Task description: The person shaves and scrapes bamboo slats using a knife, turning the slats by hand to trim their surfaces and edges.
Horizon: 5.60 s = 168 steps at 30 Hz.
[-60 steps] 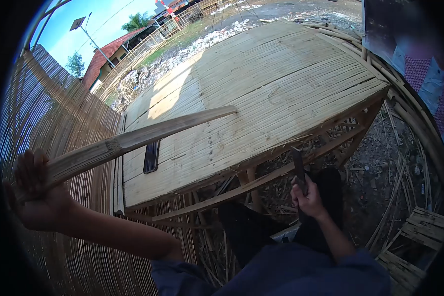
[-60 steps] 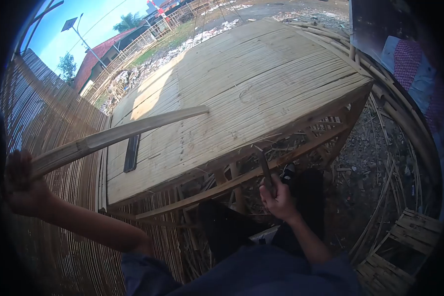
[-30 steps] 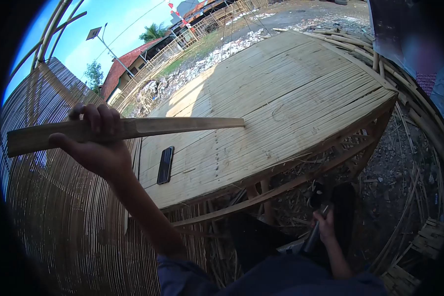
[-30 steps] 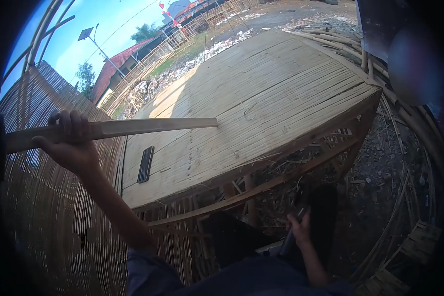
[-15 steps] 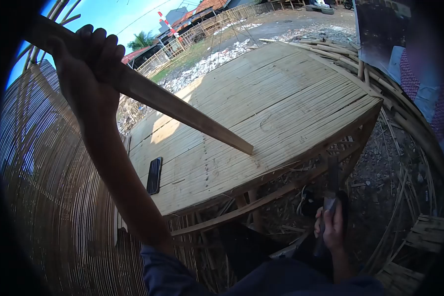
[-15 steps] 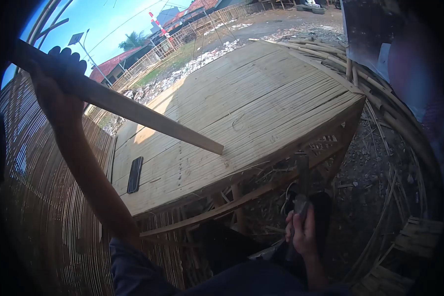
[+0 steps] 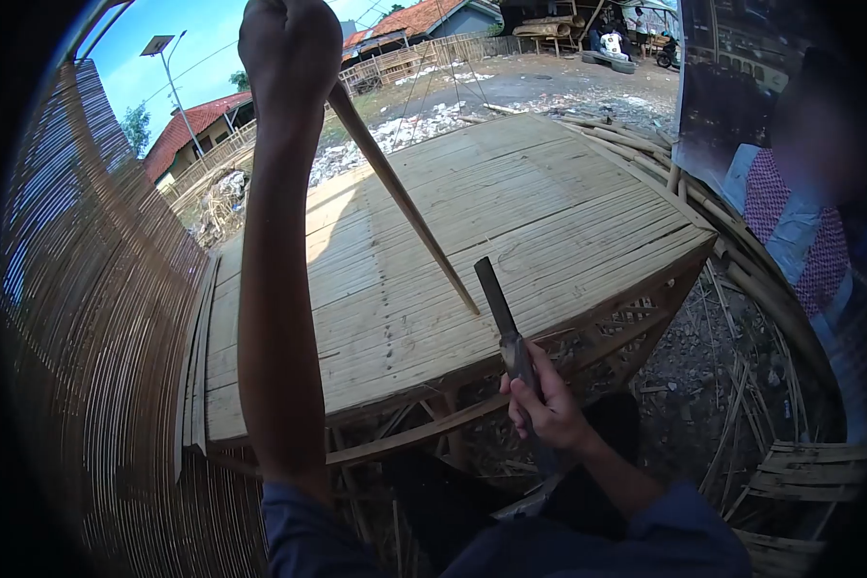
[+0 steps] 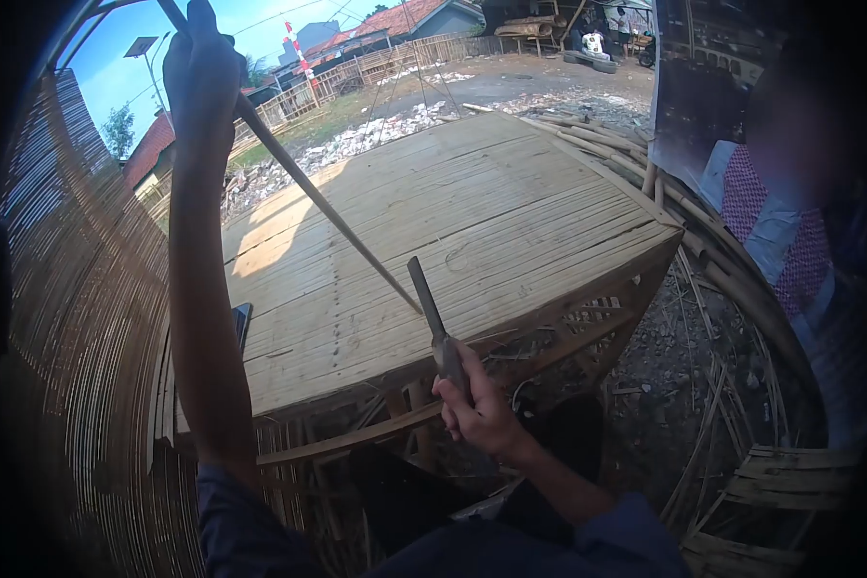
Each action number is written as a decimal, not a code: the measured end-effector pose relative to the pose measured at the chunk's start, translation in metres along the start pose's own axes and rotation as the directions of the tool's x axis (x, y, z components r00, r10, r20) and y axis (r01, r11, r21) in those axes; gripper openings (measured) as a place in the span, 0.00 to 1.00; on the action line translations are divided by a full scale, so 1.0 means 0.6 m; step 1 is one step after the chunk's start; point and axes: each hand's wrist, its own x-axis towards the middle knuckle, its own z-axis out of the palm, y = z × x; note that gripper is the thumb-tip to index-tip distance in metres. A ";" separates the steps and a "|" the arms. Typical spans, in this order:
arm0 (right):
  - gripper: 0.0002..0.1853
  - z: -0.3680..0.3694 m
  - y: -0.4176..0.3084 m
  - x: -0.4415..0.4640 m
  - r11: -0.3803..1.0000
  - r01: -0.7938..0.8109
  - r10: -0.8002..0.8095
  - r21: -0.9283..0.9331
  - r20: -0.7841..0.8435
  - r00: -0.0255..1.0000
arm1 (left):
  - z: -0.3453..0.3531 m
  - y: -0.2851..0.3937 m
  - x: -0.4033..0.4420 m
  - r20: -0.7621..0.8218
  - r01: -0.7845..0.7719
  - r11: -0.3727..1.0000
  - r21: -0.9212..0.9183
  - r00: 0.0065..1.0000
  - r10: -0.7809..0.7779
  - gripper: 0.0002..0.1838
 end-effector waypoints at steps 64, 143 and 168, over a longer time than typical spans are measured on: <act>0.22 0.135 0.033 0.060 0.838 0.258 -0.303 -0.480 -0.018 0.953 | -0.187 0.059 -0.223 -0.328 -0.208 0.976 0.072 0.919 0.220 0.30; 0.32 0.124 0.039 0.024 0.828 0.289 -0.261 -0.481 0.126 0.957 | -0.305 0.066 -0.252 -0.357 -0.207 0.975 -0.078 0.919 0.167 0.31; 0.32 0.150 0.002 -0.012 0.727 0.347 -0.263 -0.592 0.226 0.938 | -0.348 0.053 -0.297 -0.336 -0.250 0.937 -0.245 0.928 0.160 0.31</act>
